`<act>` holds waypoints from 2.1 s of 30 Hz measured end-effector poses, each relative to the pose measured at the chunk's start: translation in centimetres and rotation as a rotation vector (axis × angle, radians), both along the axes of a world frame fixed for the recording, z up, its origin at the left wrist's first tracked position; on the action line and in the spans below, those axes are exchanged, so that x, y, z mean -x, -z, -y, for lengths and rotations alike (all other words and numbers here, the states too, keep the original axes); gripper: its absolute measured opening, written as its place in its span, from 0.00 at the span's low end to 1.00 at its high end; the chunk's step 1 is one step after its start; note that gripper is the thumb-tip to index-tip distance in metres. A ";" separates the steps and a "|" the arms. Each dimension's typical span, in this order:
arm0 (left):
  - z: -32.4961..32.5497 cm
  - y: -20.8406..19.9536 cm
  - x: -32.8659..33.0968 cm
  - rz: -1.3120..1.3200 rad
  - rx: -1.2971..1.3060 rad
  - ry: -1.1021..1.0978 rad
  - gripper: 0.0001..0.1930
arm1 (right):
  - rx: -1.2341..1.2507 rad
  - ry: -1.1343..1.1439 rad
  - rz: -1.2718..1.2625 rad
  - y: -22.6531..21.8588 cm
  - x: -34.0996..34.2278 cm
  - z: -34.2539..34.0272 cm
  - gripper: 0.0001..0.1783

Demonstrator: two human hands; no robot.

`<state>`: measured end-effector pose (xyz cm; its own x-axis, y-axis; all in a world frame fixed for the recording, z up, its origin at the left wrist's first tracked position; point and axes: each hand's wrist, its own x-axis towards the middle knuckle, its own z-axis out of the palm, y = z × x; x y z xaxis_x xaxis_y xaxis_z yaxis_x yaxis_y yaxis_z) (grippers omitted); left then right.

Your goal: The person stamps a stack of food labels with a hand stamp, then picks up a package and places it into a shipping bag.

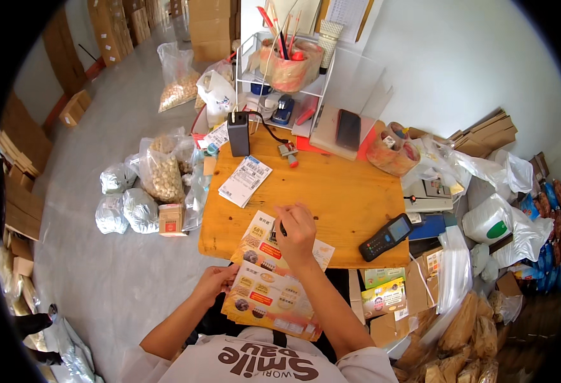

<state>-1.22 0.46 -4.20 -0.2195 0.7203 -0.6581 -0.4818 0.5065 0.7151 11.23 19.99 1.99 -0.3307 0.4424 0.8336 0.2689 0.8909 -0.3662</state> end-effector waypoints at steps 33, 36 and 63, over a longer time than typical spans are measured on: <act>0.9 -6.1 -0.4 -0.288 -0.433 -0.407 0.06 | -0.042 0.349 0.129 -8.1 -10.2 -5.0 0.32; 2.3 -6.9 -1.4 -0.050 -0.395 -0.336 0.06 | -0.096 0.177 0.076 -6.9 -12.4 -0.1 0.23; 5.8 0.2 -4.1 -0.145 -0.337 0.166 0.24 | 1.011 0.059 0.194 5.6 -16.8 14.4 0.51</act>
